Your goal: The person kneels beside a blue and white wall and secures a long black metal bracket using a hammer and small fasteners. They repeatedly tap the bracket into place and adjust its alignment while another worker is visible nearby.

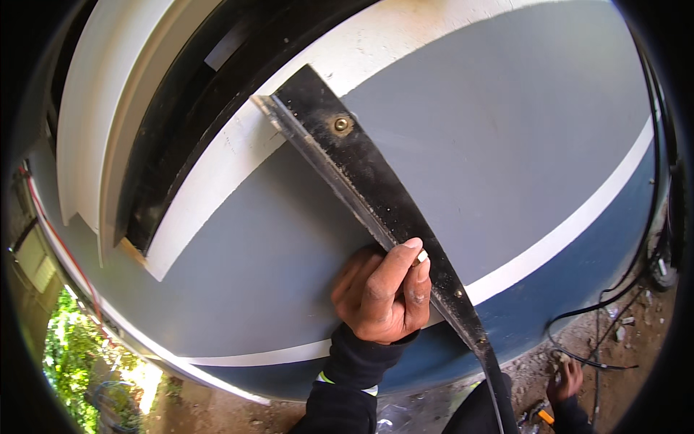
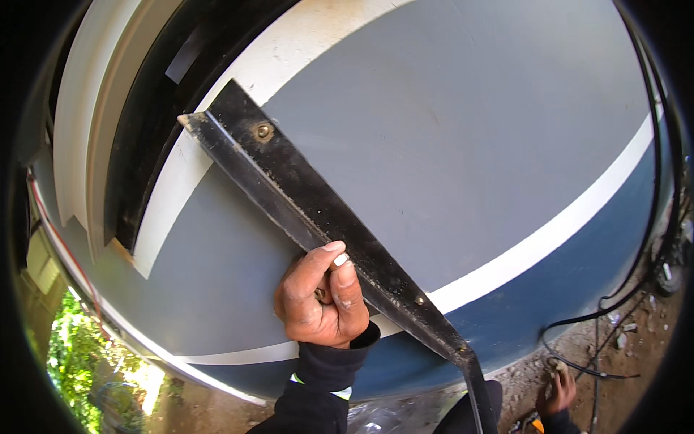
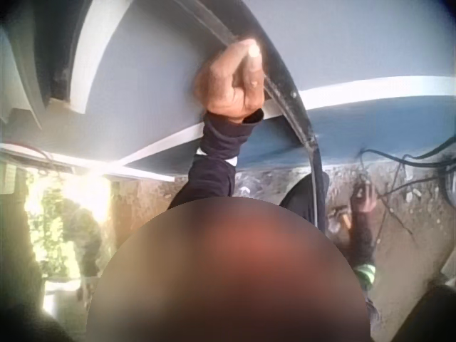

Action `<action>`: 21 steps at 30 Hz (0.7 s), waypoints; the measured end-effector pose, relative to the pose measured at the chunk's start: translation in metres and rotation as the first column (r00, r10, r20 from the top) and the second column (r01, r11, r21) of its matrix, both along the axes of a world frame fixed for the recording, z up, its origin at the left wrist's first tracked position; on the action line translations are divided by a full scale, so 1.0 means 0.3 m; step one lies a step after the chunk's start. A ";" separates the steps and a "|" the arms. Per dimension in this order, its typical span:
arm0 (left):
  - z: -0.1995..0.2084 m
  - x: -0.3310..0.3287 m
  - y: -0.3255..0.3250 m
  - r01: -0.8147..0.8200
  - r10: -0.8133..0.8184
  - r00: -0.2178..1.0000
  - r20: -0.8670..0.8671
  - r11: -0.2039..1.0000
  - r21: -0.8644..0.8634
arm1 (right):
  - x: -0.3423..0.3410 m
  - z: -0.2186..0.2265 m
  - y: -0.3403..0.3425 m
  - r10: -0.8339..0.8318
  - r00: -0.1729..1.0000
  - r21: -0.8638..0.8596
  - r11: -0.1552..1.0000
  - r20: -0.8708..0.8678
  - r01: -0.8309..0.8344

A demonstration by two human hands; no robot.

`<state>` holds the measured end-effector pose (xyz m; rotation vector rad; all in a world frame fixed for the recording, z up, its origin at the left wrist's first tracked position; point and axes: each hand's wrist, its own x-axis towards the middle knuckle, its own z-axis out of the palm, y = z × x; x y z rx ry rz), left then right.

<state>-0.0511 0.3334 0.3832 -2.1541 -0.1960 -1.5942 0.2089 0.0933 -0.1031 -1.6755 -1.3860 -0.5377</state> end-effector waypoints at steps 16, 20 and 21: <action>0.027 -0.002 0.027 0.111 -0.114 0.993 0.017 0.988 0.109 | -0.381 1.939 0.702 0.239 0.882 0.678 0.568 0.406 -0.466; 0.015 -0.016 0.022 0.087 -0.087 0.996 -0.010 0.996 0.029 | -0.385 1.933 0.708 0.204 0.884 0.631 0.635 0.420 -0.446; 0.015 -0.014 0.025 0.099 -0.099 0.995 0.004 0.994 0.057 | -0.385 1.937 0.712 0.194 0.879 0.618 0.646 0.435 -0.448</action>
